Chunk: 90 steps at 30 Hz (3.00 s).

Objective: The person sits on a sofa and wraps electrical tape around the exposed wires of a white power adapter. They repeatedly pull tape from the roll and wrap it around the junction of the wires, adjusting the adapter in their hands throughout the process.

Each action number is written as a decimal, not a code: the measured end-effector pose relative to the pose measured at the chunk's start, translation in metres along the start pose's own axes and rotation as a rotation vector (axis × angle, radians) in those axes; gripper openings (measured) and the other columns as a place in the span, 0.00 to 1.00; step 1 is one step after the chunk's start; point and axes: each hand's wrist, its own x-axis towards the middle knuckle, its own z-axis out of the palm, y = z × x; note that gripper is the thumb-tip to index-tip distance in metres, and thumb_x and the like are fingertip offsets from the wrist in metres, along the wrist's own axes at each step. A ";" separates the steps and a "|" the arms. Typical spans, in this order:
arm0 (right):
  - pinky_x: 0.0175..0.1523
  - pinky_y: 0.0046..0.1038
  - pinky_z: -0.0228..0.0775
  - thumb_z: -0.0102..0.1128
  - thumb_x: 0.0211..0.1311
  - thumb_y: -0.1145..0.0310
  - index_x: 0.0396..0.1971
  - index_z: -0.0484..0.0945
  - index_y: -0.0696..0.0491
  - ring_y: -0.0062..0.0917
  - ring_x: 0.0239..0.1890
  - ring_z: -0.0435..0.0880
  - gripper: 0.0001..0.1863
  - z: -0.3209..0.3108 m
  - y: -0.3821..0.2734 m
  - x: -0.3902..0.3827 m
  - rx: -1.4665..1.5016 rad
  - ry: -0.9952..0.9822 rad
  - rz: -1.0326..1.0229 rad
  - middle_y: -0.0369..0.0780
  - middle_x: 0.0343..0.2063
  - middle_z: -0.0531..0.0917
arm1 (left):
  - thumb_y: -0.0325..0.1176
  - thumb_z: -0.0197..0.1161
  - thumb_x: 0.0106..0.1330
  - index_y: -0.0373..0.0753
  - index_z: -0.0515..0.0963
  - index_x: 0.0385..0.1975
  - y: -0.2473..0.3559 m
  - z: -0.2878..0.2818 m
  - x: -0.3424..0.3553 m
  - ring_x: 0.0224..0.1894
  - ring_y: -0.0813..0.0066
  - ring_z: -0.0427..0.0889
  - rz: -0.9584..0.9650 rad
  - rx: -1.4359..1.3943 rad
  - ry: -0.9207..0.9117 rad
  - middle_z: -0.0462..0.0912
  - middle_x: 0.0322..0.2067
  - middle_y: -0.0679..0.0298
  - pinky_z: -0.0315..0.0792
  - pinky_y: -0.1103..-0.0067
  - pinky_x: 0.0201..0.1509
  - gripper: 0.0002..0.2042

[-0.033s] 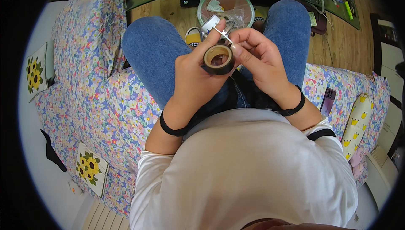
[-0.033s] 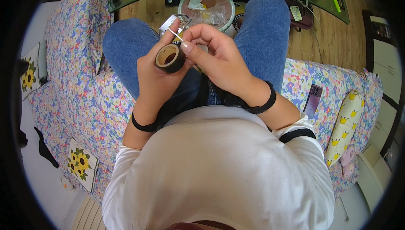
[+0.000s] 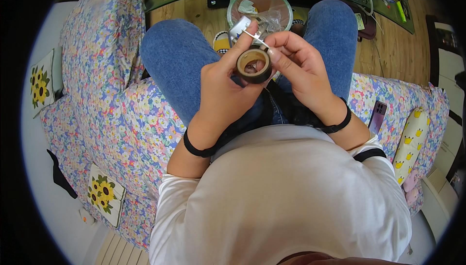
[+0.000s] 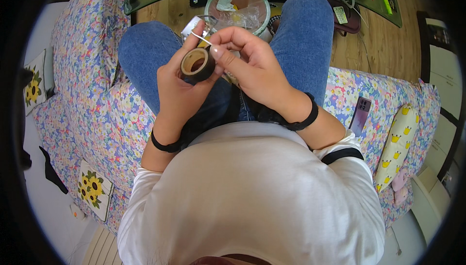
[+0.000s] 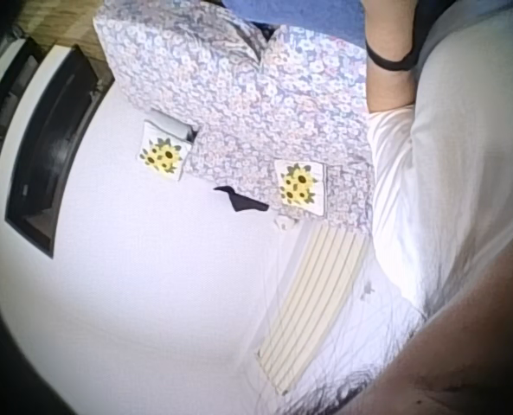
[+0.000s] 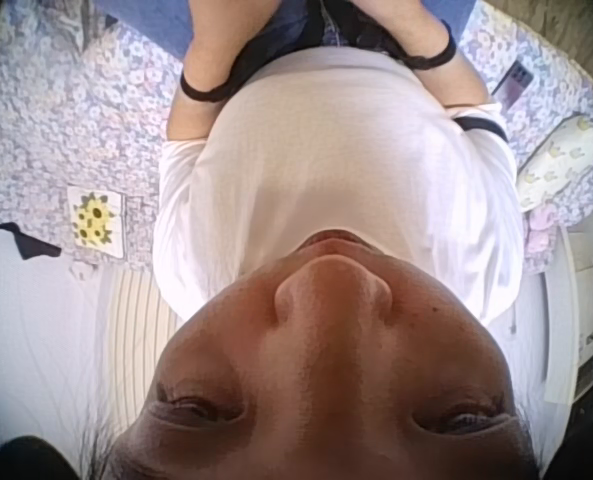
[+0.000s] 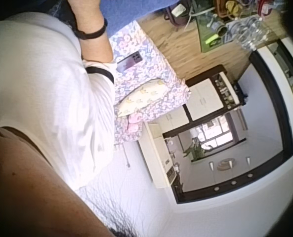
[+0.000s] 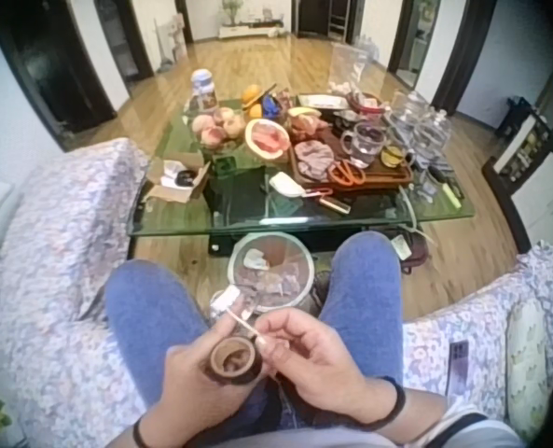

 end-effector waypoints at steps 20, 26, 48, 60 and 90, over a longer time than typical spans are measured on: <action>0.58 0.38 0.74 0.78 0.53 0.69 0.49 0.84 0.56 0.39 0.50 0.83 0.22 0.000 0.000 0.005 -0.884 0.119 -0.739 0.44 0.44 0.85 | 0.31 0.68 0.74 0.37 0.76 0.68 -0.004 0.004 -0.004 0.47 0.82 0.82 -0.207 -0.602 0.088 0.86 0.49 0.61 0.78 0.82 0.50 0.24; 0.57 0.31 0.74 0.77 0.56 0.68 0.52 0.82 0.58 0.30 0.51 0.82 0.24 0.002 0.003 -0.001 -0.795 0.118 -0.573 0.43 0.48 0.84 | 0.23 0.70 0.70 0.39 0.81 0.64 -0.011 0.006 -0.004 0.39 0.85 0.82 -0.042 -0.335 0.096 0.85 0.40 0.66 0.78 0.85 0.43 0.22; 0.54 0.23 0.80 0.63 0.74 0.75 0.64 0.71 0.61 0.20 0.53 0.82 0.22 0.007 0.003 -0.002 0.019 0.110 -0.159 0.41 0.52 0.82 | 0.17 0.65 0.71 0.31 0.69 0.72 -0.001 -0.004 -0.004 0.41 0.83 0.82 -0.144 -0.711 -0.092 0.85 0.36 0.66 0.78 0.84 0.50 0.29; 0.51 0.23 0.83 0.70 0.67 0.79 0.56 0.70 0.60 0.20 0.49 0.82 0.22 0.010 0.016 0.006 -0.013 0.324 -0.324 0.44 0.52 0.80 | 0.20 0.66 0.71 0.33 0.65 0.75 0.003 0.000 -0.003 0.35 0.86 0.79 -0.108 -0.656 -0.064 0.83 0.33 0.69 0.76 0.87 0.41 0.32; 0.57 0.25 0.79 0.70 0.66 0.76 0.37 0.85 0.62 0.22 0.47 0.85 0.05 -0.014 0.010 0.005 -0.109 0.175 -0.064 0.40 0.53 0.80 | 0.29 0.80 0.58 0.41 0.82 0.62 -0.015 0.012 -0.001 0.31 0.74 0.90 -0.015 0.056 0.174 0.90 0.37 0.52 0.82 0.79 0.35 0.28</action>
